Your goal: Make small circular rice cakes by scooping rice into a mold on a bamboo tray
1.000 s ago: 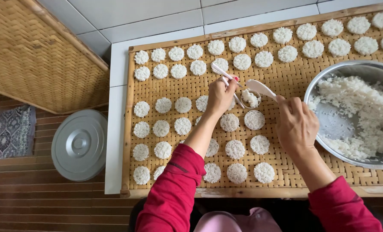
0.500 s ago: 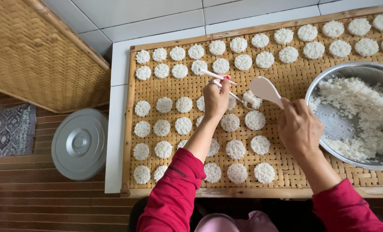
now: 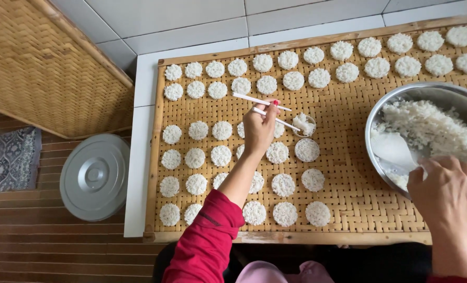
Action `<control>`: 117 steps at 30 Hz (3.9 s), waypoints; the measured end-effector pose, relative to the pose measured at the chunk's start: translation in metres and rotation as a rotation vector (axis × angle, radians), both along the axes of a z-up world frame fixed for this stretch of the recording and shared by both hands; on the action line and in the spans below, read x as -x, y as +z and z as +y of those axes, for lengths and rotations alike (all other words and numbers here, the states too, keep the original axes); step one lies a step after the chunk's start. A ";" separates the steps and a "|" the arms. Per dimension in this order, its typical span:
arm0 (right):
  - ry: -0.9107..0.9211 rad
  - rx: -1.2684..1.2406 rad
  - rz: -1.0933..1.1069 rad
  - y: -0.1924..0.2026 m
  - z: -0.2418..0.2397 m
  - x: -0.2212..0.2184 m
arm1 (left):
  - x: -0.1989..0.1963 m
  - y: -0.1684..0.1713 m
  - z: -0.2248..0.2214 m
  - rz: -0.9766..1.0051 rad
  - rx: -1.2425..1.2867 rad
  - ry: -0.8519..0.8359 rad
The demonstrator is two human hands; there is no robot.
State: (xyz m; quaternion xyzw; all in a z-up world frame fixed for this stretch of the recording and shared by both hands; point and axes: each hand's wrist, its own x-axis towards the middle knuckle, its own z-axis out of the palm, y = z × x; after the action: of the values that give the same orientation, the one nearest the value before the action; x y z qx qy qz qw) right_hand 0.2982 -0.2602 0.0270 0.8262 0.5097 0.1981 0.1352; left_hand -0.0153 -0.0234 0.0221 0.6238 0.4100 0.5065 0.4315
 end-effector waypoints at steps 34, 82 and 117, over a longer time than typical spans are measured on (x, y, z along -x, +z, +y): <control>0.492 -0.806 1.069 -0.011 0.136 0.113 | -0.027 -0.026 0.024 0.040 -0.222 0.035; 0.508 -0.784 1.209 0.005 0.118 0.120 | -0.020 -0.016 0.004 0.051 -0.385 0.011; 0.628 -0.831 1.214 -0.022 0.090 0.121 | 0.001 -0.021 -0.051 0.104 -0.329 0.164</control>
State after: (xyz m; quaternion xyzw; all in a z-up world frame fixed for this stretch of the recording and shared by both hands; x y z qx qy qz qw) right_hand 0.1774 -0.1704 0.0047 0.5906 0.5874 -0.0838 -0.5470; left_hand -0.0168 -0.0740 0.0008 0.6758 0.3928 0.5672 0.2594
